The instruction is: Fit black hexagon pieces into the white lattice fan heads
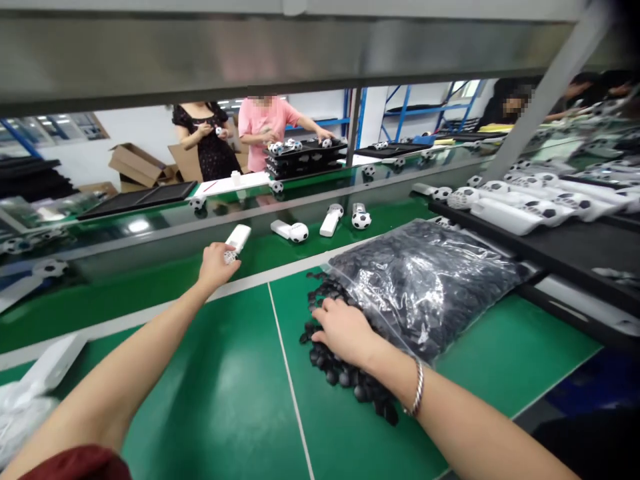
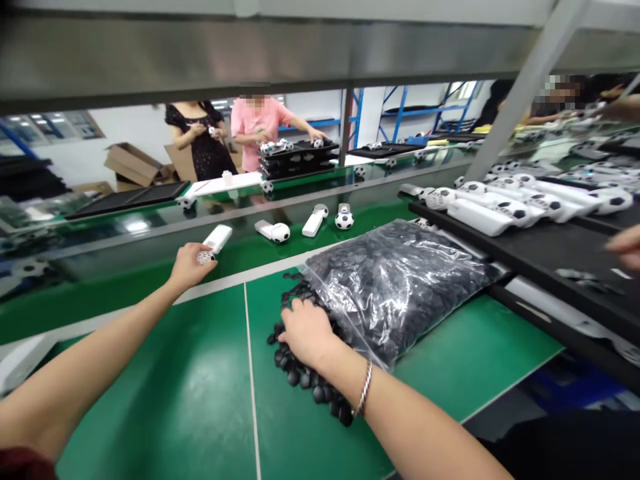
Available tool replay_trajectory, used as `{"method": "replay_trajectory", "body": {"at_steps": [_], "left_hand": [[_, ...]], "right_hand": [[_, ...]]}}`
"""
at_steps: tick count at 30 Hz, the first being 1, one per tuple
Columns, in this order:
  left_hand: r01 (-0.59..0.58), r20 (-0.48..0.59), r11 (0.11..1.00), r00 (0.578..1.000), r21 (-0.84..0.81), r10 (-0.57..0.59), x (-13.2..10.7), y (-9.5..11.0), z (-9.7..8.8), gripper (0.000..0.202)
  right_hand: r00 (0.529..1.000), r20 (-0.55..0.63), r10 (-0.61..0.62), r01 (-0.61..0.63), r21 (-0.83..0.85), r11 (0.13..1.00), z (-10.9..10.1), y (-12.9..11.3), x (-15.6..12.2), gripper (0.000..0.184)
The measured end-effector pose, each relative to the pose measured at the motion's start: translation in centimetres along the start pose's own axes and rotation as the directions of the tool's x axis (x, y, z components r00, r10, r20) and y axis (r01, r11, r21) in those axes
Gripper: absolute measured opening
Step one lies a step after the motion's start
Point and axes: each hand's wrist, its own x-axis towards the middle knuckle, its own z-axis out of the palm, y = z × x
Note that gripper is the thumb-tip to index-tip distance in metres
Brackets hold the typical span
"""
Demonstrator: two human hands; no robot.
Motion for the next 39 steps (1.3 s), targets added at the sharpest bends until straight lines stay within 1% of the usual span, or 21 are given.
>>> {"method": "replay_trajectory", "body": {"at_steps": [1,3,5,7,8,10,12,13,15,18,20,22,23,25,27,29,31,33,35,38,39], "left_hand": [[-0.003,0.016,1.0,1.0,0.023,0.003,2.2,0.2,0.8,0.037],[-0.055,0.063,0.997,0.997,0.05,0.052,6.0,1.9,2.8,0.052],[-0.162,0.121,0.986,0.98,0.043,0.156,9.0,4.9,5.2,0.07],[-0.28,0.183,0.96,0.944,0.009,0.274,11.3,8.6,7.9,0.081],[-0.326,0.21,0.945,0.924,-0.009,0.32,12.2,10.4,9.2,0.084],[-0.384,0.252,0.923,0.89,-0.035,0.38,13.2,13.4,11.4,0.078],[-0.412,0.265,0.91,0.873,-0.048,0.409,13.4,15.4,12.5,0.064],[-0.419,0.259,0.907,0.871,-0.051,0.417,13.1,16.0,12.4,0.059],[-0.435,0.233,0.899,0.869,-0.058,0.436,11.8,16.7,11.1,0.057],[-0.471,0.196,0.88,0.858,-0.068,0.475,8.0,16.7,6.2,0.06],[-0.492,0.19,0.869,0.85,-0.049,0.491,4.1,16.3,1.7,0.059],[-0.563,0.21,0.823,0.817,0.081,0.538,-0.6,15.6,-2.6,0.057],[-0.575,0.243,0.806,0.809,0.141,0.535,-3.1,15.2,-4.4,0.056],[-0.554,0.3,0.8,0.823,0.23,0.483,-8.0,14.2,-6.8,0.055],[-0.486,0.351,0.828,0.854,0.278,0.384,-12.3,13.2,-7.7,0.053],[-0.383,0.396,0.88,0.882,0.282,0.257,-15.5,12.0,-7.4,0.051],[-0.267,0.417,0.93,0.897,0.252,0.145,-17.4,10.9,-6.7,0.053],[-0.199,0.436,0.96,0.895,0.195,0.097,-18.2,9.7,-6.4,0.062],[-0.217,0.489,0.971,0.861,0.102,0.141,-18.2,8.3,-6.6,0.071],[-0.311,0.612,0.944,0.727,-0.11,0.311,-17.8,6.4,-7.3,0.075],[-0.33,0.627,0.932,0.697,-0.149,0.347,-17.7,6.0,-7.3,0.075]], "right_hand": [[0.999,0.033,-0.015,0.015,0.006,1.0,0.1,0.0,0.2,0.024],[0.997,0.064,-0.045,0.043,0.031,0.999,0.5,0.0,0.6,0.016],[0.997,0.058,-0.057,0.054,0.054,0.997,0.9,0.1,0.9,0.015],[0.997,0.036,-0.069,0.066,0.07,0.995,1.3,0.1,1.1,0.015],[0.997,0.022,-0.076,0.074,0.075,0.994,1.4,0.2,1.1,0.014],[0.995,-0.002,-0.095,0.095,0.083,0.992,1.7,0.4,1.1,0.013],[0.993,-0.029,-0.118,0.12,0.087,0.989,1.8,0.5,1.1,0.014],[0.99,-0.05,-0.13,0.134,0.084,0.987,1.8,0.6,1.1,0.014],[0.982,-0.104,-0.154,0.162,0.068,0.984,1.7,0.7,1.1,0.015],[0.969,-0.168,-0.182,0.192,0.045,0.98,1.6,0.8,1.2,0.016],[0.966,-0.184,-0.183,0.197,0.057,0.979,1.6,0.7,1.2,0.015],[0.967,-0.185,-0.177,0.197,0.092,0.976,1.7,0.6,1.2,0.015],[0.967,-0.181,-0.177,0.2,0.118,0.973,1.9,0.6,1.2,0.016],[0.97,-0.155,-0.188,0.216,0.191,0.957,2.2,0.5,1.3,0.015],[0.973,-0.124,-0.197,0.225,0.28,0.933,2.5,0.3,1.3,0.012],[0.976,-0.098,-0.193,0.215,0.359,0.908,2.5,0.1,1.2,0.012],[0.981,-0.083,-0.174,0.193,0.42,0.887,2.3,-0.1,1.1,0.011],[0.985,-0.085,-0.152,0.174,0.478,0.861,2.0,-0.4,0.8,0.011],[0.984,-0.105,-0.145,0.179,0.541,0.822,1.6,-0.7,0.6,0.014],[0.979,-0.133,-0.157,0.205,0.616,0.761,1.3,-1.0,0.4,0.014],[0.978,-0.136,-0.159,0.209,0.64,0.739,1.3,-1.1,0.4,0.012]]}}
